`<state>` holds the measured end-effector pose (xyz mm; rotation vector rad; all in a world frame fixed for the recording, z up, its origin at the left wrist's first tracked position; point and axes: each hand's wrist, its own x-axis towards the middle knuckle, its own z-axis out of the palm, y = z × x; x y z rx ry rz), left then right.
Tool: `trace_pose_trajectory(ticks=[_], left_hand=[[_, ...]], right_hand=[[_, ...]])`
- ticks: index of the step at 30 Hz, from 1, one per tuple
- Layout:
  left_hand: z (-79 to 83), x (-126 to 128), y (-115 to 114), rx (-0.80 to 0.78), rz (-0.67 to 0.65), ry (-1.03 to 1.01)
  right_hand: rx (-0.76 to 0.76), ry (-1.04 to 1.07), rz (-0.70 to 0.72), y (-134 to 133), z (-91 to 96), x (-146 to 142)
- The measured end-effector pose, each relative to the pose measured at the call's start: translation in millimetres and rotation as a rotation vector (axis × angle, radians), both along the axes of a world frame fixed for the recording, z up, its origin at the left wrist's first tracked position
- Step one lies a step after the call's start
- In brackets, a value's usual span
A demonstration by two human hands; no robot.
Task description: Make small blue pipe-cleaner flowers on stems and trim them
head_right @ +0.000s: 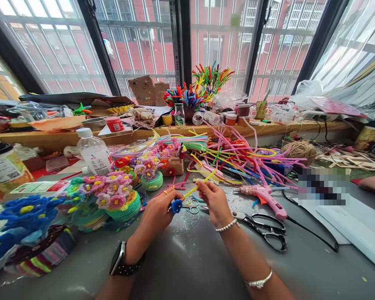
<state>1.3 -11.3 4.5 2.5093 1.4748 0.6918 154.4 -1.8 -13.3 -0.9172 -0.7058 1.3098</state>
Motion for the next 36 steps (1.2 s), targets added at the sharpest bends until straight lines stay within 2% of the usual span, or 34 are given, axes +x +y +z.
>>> trace_pose_trajectory(ticks=[6,11,15,18,21,24,28,31,36], left_hand=[[-0.9,-0.6,1.1,0.016,0.019,-0.003],[-0.5,-4.1,2.6,0.023,0.014,-0.030],[-0.7,-8.8,3.8,0.064,0.077,-0.089],[-2.0,-10.1,4.8,0.093,0.114,-0.181],[-4.4,-9.7,5.9,0.074,0.117,-0.244],[-6.2,-9.1,6.5,0.089,0.102,-0.289],[-4.9,-7.6,5.6,0.153,0.061,-0.312],[-3.1,-6.9,3.9,0.173,0.037,-0.317],[-3.2,-6.9,0.2,0.178,-0.103,-0.305]], right_hand=[[0.004,0.095,-0.137,8.4,-0.4,16.4],[-0.055,0.179,-0.280,13.5,-0.8,28.4],[-0.052,0.191,-0.397,15.8,-0.2,37.5],[-0.003,0.019,-0.396,14.3,-0.9,36.2],[0.129,-0.370,-0.308,11.4,-4.0,29.9],[0.252,-0.715,-0.351,9.2,-6.8,26.1],[0.277,-0.820,-0.416,5.9,-3.6,25.0],[0.287,-0.744,-0.328,1.7,1.7,19.9],[0.118,-0.448,0.082,-6.7,6.7,5.5]])
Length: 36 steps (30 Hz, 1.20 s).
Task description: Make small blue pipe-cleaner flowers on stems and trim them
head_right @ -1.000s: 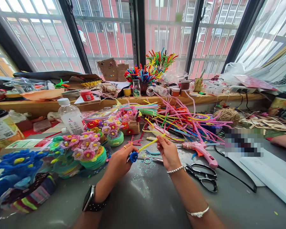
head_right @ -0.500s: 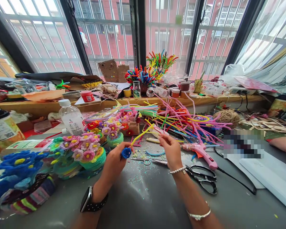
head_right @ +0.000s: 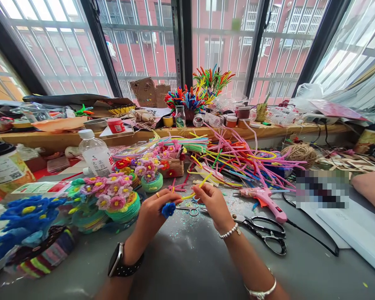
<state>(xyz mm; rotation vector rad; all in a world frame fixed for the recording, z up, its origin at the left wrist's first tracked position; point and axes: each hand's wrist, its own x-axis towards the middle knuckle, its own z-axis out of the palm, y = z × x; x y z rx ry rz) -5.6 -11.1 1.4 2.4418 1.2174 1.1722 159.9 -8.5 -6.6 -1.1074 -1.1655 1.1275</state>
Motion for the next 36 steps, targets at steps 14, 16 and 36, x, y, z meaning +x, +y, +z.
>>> trace_pose_trajectory(ticks=[14,16,36], left_hand=[[7.5,1.5,0.6,-0.303,-0.042,-0.440],[7.2,4.7,-0.4,-0.440,-0.117,-0.573],[5.0,-4.4,1.5,-1.013,-0.387,-0.798]], right_hand=[[-0.102,0.523,-0.089,-3.5,7.2,-3.0],[-0.133,0.531,-0.029,-5.5,5.8,-7.8],[0.610,-0.468,0.043,-17.8,5.2,-14.8]])
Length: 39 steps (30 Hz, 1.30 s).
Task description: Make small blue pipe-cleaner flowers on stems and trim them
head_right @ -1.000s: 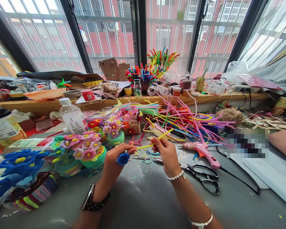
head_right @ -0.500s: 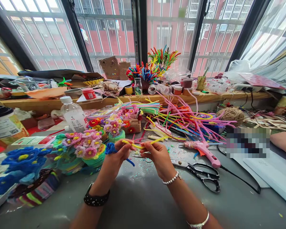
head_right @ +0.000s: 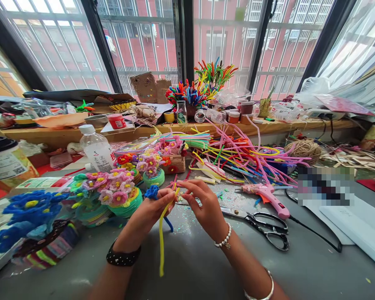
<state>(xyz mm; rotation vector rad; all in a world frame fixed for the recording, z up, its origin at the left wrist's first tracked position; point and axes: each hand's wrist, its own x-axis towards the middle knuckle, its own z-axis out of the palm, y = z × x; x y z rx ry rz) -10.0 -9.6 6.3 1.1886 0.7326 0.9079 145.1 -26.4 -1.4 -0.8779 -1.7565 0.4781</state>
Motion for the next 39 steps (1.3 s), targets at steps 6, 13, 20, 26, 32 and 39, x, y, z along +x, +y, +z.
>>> trace_pose_trajectory(ticks=[6,13,20,26,32,39], left_hand=[[1.7,-0.8,-1.2,0.025,-0.006,0.077],[10.4,-4.1,-6.2,-0.021,-0.086,0.076],[10.7,2.8,-6.2,-0.034,-0.068,0.085],[3.5,8.4,-1.7,-0.034,0.017,0.066],[4.0,3.4,-3.0,-0.035,-0.121,0.131],[6.9,5.3,-6.2,-0.034,-0.161,0.118]], right_hand=[[0.188,-0.147,-0.094,-1.6,0.0,3.2],[0.320,-0.171,-0.174,-4.9,-1.4,2.2],[0.267,-0.089,-0.299,-9.5,0.5,-4.3],[-0.241,0.145,-0.050,-5.6,7.9,-1.2],[-0.736,0.327,0.470,0.7,14.3,16.4],[-0.861,0.613,0.750,-0.9,6.9,10.0]])
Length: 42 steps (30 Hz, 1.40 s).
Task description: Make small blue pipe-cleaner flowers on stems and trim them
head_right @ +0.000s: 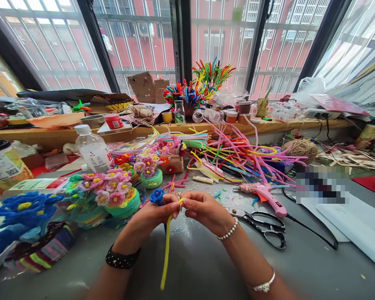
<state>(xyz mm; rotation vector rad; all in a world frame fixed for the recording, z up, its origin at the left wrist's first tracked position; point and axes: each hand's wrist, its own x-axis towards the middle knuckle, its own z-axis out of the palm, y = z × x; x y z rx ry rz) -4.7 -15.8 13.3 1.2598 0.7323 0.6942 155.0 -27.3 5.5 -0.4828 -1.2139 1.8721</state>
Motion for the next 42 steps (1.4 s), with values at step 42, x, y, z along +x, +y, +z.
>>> trace_pose_trajectory(ticks=[42], left_hand=[[-0.2,5.1,-3.0,0.063,0.110,-0.078]], right_hand=[[0.080,-0.137,-0.155,1.6,0.2,0.4]])
